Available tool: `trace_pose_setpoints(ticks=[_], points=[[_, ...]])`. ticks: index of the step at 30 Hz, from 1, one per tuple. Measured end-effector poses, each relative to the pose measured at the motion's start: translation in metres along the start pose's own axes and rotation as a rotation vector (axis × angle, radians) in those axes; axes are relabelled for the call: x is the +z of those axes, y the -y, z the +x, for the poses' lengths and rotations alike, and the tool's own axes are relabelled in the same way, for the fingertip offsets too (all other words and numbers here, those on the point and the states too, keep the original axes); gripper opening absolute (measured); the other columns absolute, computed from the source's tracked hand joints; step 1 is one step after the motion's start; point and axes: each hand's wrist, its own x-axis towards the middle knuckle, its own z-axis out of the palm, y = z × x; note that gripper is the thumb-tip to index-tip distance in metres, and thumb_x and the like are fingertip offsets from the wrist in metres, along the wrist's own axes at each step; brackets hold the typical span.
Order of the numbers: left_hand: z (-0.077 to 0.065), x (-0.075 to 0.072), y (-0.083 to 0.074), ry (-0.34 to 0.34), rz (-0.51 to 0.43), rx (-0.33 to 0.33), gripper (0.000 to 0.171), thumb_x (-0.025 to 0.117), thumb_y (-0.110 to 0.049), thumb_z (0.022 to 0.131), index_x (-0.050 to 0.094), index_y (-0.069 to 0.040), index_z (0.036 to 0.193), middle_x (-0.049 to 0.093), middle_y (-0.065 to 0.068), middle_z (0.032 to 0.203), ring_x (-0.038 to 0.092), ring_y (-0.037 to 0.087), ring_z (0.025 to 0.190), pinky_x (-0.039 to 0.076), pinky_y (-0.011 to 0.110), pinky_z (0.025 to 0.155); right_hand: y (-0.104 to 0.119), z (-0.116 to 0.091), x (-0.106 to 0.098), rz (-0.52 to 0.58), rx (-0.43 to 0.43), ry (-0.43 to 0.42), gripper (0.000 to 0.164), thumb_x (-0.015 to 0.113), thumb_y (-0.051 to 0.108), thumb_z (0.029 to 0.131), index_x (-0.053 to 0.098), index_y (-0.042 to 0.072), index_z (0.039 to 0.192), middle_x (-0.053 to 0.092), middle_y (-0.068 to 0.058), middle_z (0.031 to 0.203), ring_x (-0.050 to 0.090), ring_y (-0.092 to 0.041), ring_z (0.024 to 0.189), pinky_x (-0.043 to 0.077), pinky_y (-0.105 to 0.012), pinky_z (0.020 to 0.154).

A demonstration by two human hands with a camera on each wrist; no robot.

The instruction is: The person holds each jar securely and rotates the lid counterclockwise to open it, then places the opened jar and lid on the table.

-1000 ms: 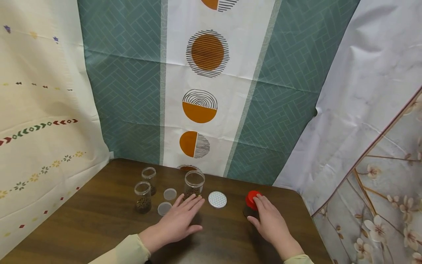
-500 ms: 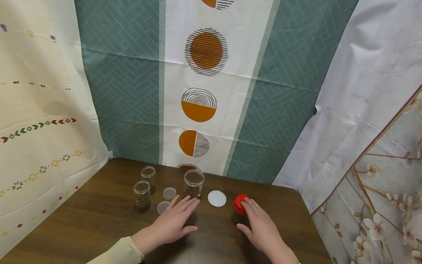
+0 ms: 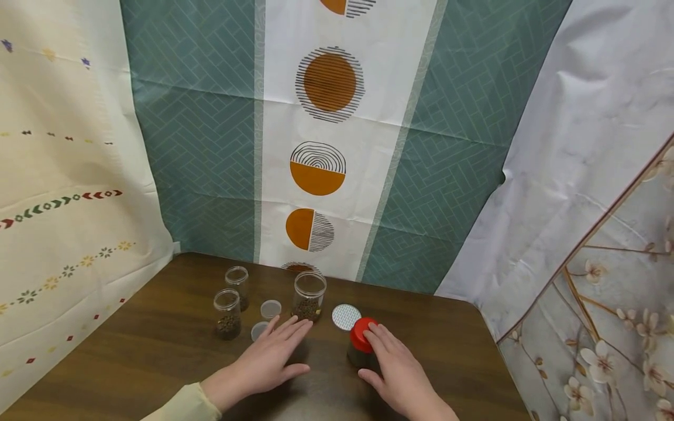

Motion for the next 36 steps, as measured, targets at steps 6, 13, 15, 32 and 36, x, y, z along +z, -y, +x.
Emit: trace_pose_setpoints(ticks=[6,13,15,32,36], points=[[-0.003,-0.002,0.006,0.004,-0.053,-0.027,0.086,0.082,-0.045,0.101,0.045,-0.005,0.167,0.048,0.01,0.17,0.039,0.037,0.159,0.023,0.067,0.128,0.012,0.003,0.005,0.017,-0.042,0.027,0.078,0.086,0.038,0.098,0.053,0.006,0.161,0.047,-0.013,0.17,0.042,-0.038,0.158,0.045,-0.061,0.117],[-0.007,0.002,0.011,0.027,-0.08,-0.039,0.086,0.082,-0.044,0.101,0.044,-0.005,0.167,0.048,0.012,0.17,0.04,0.039,0.159,0.022,0.068,0.128,0.024,0.005,0.012,0.01,-0.116,0.005,0.077,0.086,0.037,0.098,0.054,0.006,0.16,0.047,-0.011,0.171,0.042,-0.034,0.158,0.046,-0.059,0.117],[-0.008,0.003,0.012,0.032,-0.09,-0.04,0.086,0.082,-0.044,0.101,0.045,-0.005,0.167,0.048,0.012,0.17,0.04,0.04,0.159,0.022,0.069,0.127,0.028,0.007,0.014,0.014,-0.129,0.013,0.077,0.086,0.037,0.099,0.054,0.006,0.161,0.046,-0.011,0.171,0.042,-0.034,0.158,0.045,-0.058,0.117],[-0.013,0.003,0.015,0.064,-0.198,-0.041,0.088,0.086,-0.043,0.097,0.047,-0.004,0.165,0.051,0.013,0.167,0.044,0.043,0.155,0.025,0.072,0.125,0.058,0.018,0.02,0.029,-0.233,0.038,0.076,0.081,0.042,0.102,0.051,0.01,0.164,0.045,-0.007,0.172,0.043,-0.032,0.158,0.044,-0.056,0.119],[-0.014,0.004,0.014,0.061,-0.222,-0.044,0.086,0.089,-0.041,0.095,0.05,-0.004,0.163,0.054,0.014,0.164,0.046,0.043,0.154,0.025,0.072,0.125,0.064,0.021,0.023,0.03,-0.26,0.04,0.076,0.082,0.041,0.102,0.05,0.01,0.164,0.044,-0.008,0.173,0.042,-0.032,0.158,0.045,-0.055,0.118]])
